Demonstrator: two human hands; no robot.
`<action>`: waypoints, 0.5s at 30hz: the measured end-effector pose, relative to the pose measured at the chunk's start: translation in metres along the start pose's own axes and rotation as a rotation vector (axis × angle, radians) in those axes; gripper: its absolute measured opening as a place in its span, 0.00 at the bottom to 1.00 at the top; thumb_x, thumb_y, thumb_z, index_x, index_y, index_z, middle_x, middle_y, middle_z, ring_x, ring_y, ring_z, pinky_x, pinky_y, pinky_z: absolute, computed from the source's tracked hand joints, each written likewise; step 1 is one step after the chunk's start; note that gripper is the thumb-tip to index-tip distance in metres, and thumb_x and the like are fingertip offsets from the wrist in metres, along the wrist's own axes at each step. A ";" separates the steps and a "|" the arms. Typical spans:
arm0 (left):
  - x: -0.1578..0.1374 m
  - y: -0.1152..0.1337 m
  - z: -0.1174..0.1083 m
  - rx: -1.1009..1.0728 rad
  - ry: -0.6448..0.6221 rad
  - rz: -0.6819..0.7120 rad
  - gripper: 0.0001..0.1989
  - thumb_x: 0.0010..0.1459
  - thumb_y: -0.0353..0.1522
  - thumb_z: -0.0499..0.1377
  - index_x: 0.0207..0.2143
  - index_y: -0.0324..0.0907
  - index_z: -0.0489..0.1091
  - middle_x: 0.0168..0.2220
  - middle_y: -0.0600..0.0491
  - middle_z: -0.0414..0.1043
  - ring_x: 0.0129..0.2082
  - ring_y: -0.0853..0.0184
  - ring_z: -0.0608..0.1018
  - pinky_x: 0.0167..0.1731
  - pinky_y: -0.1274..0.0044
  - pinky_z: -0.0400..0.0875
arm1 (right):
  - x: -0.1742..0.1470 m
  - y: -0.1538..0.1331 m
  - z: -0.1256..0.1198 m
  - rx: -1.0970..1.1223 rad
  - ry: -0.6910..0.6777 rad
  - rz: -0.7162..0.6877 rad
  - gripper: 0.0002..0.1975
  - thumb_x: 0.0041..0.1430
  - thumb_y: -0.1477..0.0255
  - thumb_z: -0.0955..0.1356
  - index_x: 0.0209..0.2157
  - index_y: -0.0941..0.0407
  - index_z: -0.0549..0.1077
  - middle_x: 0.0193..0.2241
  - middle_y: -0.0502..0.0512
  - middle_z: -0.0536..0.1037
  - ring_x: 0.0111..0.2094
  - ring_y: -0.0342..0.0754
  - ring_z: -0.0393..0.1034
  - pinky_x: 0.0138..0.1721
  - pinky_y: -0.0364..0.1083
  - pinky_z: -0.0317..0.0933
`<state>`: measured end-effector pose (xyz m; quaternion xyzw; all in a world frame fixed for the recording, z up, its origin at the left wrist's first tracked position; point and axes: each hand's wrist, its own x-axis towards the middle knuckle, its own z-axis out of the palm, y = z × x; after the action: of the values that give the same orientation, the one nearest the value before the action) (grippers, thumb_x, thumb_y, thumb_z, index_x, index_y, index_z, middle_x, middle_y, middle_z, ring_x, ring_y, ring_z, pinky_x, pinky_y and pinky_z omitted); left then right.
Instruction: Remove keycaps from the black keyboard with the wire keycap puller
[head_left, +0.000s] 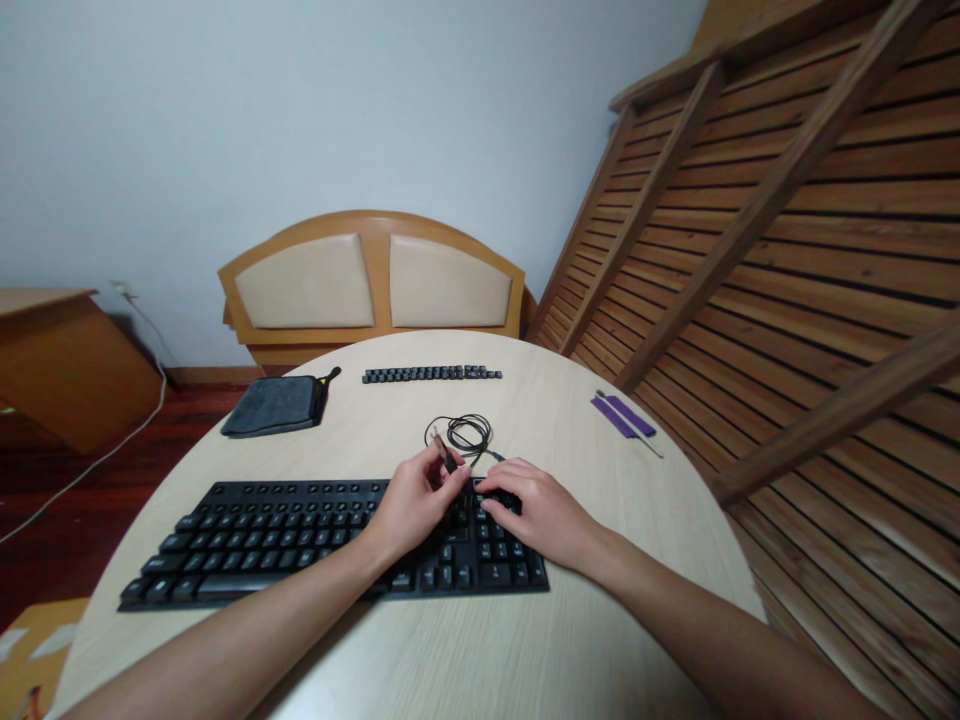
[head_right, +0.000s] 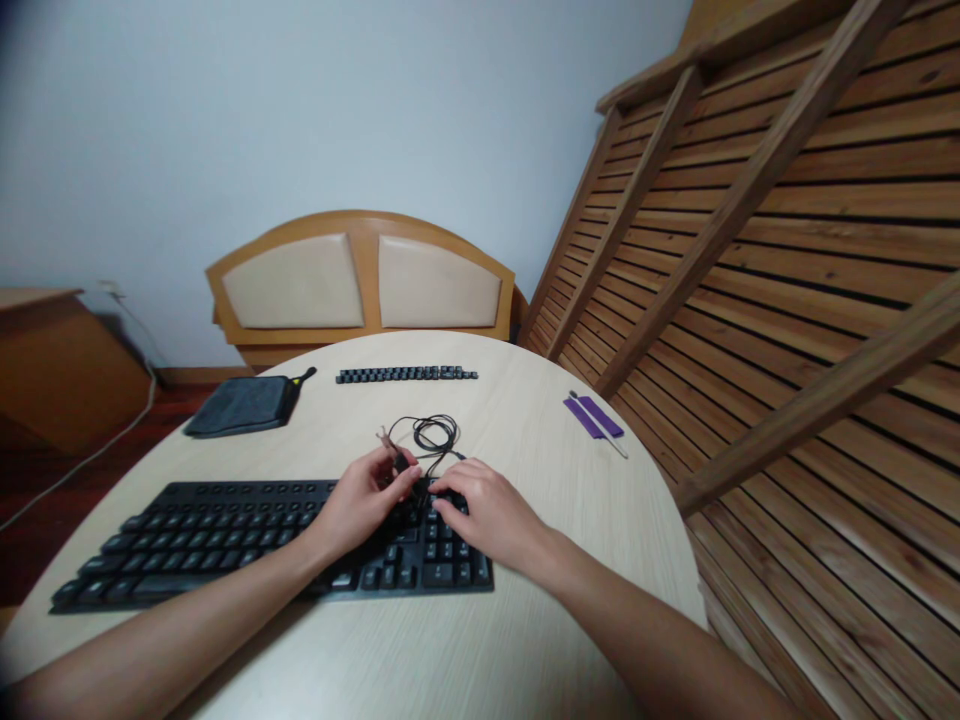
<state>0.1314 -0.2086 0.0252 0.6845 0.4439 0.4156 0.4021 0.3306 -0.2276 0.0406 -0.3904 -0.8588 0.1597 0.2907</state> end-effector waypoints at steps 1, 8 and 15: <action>-0.001 0.001 0.000 0.015 -0.011 0.005 0.13 0.59 0.40 0.58 0.37 0.39 0.69 0.26 0.56 0.67 0.25 0.69 0.69 0.26 0.78 0.63 | 0.000 -0.001 0.000 0.001 -0.001 0.000 0.07 0.59 0.74 0.68 0.40 0.55 0.75 0.38 0.54 0.78 0.43 0.48 0.69 0.47 0.49 0.63; -0.004 0.008 -0.002 0.072 -0.045 0.023 0.14 0.60 0.41 0.56 0.38 0.39 0.70 0.26 0.55 0.68 0.26 0.67 0.69 0.27 0.78 0.62 | 0.000 -0.001 -0.001 0.007 -0.006 -0.012 0.06 0.60 0.74 0.68 0.38 0.55 0.76 0.37 0.53 0.78 0.43 0.47 0.70 0.48 0.48 0.64; -0.006 0.012 -0.001 -0.034 -0.130 0.029 0.12 0.63 0.39 0.52 0.40 0.40 0.67 0.31 0.54 0.71 0.30 0.66 0.73 0.33 0.76 0.67 | -0.001 0.004 0.004 0.010 0.001 -0.032 0.07 0.60 0.73 0.68 0.39 0.53 0.78 0.38 0.52 0.81 0.44 0.48 0.72 0.49 0.49 0.65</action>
<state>0.1319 -0.2170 0.0355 0.7096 0.3998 0.3833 0.4355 0.3308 -0.2258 0.0351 -0.3750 -0.8640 0.1592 0.2957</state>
